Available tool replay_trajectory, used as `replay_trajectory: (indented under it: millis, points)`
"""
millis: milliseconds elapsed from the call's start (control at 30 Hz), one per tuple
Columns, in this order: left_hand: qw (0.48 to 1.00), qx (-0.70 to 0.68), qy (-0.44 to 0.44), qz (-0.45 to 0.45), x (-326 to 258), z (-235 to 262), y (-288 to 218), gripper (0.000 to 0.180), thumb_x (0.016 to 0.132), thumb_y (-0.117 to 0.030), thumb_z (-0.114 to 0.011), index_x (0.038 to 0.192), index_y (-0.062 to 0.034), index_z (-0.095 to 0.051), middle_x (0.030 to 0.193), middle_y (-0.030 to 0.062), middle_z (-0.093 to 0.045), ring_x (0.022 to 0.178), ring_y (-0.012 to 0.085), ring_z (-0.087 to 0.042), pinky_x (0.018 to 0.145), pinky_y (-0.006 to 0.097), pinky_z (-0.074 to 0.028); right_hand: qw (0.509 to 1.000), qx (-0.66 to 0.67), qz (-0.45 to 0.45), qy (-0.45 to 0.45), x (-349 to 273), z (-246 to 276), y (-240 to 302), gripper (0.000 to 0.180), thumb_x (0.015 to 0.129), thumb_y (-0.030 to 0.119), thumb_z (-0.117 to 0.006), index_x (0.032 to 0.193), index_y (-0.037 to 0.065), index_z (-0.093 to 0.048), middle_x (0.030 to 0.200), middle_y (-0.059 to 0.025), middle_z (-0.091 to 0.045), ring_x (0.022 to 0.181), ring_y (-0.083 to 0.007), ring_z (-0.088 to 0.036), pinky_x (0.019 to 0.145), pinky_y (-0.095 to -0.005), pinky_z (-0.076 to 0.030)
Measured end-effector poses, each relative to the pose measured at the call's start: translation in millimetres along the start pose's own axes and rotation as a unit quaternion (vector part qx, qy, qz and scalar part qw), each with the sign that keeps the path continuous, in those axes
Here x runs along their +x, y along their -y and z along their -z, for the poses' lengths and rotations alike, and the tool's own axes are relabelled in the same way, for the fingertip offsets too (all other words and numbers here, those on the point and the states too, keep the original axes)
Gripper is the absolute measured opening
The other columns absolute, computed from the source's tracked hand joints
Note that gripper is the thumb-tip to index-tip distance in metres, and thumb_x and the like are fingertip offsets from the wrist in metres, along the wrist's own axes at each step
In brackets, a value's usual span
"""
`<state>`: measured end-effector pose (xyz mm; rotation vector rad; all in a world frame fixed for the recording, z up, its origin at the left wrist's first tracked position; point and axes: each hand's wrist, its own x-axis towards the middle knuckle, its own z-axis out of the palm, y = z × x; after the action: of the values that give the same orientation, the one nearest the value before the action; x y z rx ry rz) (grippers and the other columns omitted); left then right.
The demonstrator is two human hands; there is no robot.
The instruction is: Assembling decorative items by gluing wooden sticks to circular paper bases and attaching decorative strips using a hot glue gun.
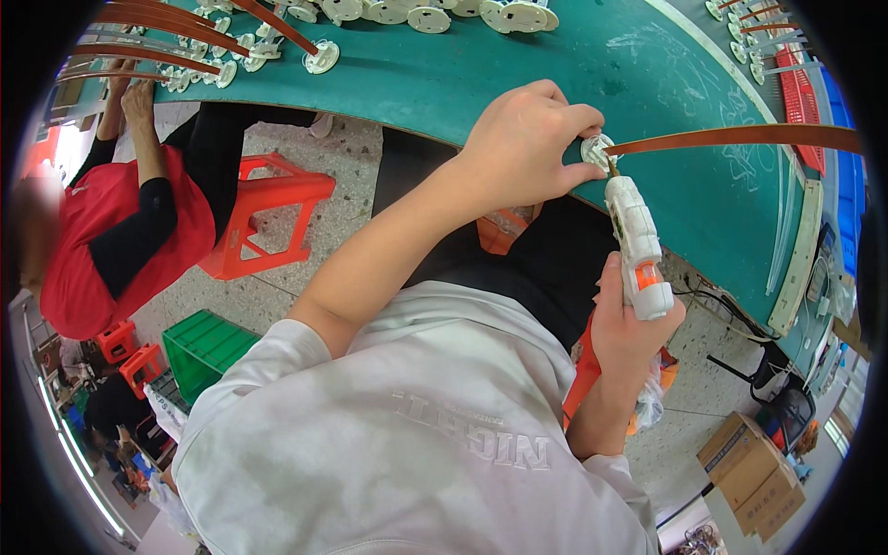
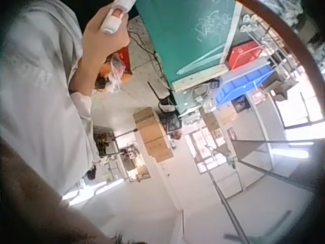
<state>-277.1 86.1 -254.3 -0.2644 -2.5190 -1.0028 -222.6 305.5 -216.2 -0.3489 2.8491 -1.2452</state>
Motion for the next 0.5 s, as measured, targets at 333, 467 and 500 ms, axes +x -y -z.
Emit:
replay_trajectory:
  millis: [333,467,500]
  points:
    - [1.000,0.002,-0.002,-0.004,-0.7,0.4,-2.0,0.043,0.067,-0.024,-0.090,0.103,-0.0080,-0.073,0.092,0.0016,-0.077,0.084,0.0198,-0.065,0.075,0.033,-0.056,1.000,0.023,-0.017,-0.008,-1.3,0.3,-1.2,0.018,0.093,0.011,-0.072,0.086,-0.006,-0.070,0.063,-0.0047,-0.066,0.052,-0.0085,-0.062,0.049,-0.0236,-0.047]
    - [1.000,0.002,0.001,-0.001,-0.9,0.1,-2.0,0.043,0.067,-0.024,-0.090,0.103,-0.0081,-0.074,0.091,0.0015,-0.077,0.084,0.0198,-0.065,0.075,0.033,-0.056,1.000,0.019,-0.015,-0.009,-1.7,-0.6,-2.6,0.018,0.093,0.011,-0.072,0.086,-0.006,-0.070,0.064,-0.0049,-0.067,0.052,-0.0089,-0.063,0.049,-0.0236,-0.048]
    - [1.000,0.005,0.000,-0.003,-0.8,0.1,-2.0,0.043,0.067,-0.025,-0.090,0.103,-0.0081,-0.074,0.091,0.0015,-0.077,0.084,0.0198,-0.065,0.075,0.033,-0.056,1.000,0.021,-0.010,-0.006,-2.2,-0.1,-3.4,0.018,0.092,0.011,-0.071,0.087,-0.006,-0.070,0.064,-0.0053,-0.067,0.053,-0.0090,-0.063,0.050,-0.0236,-0.048]
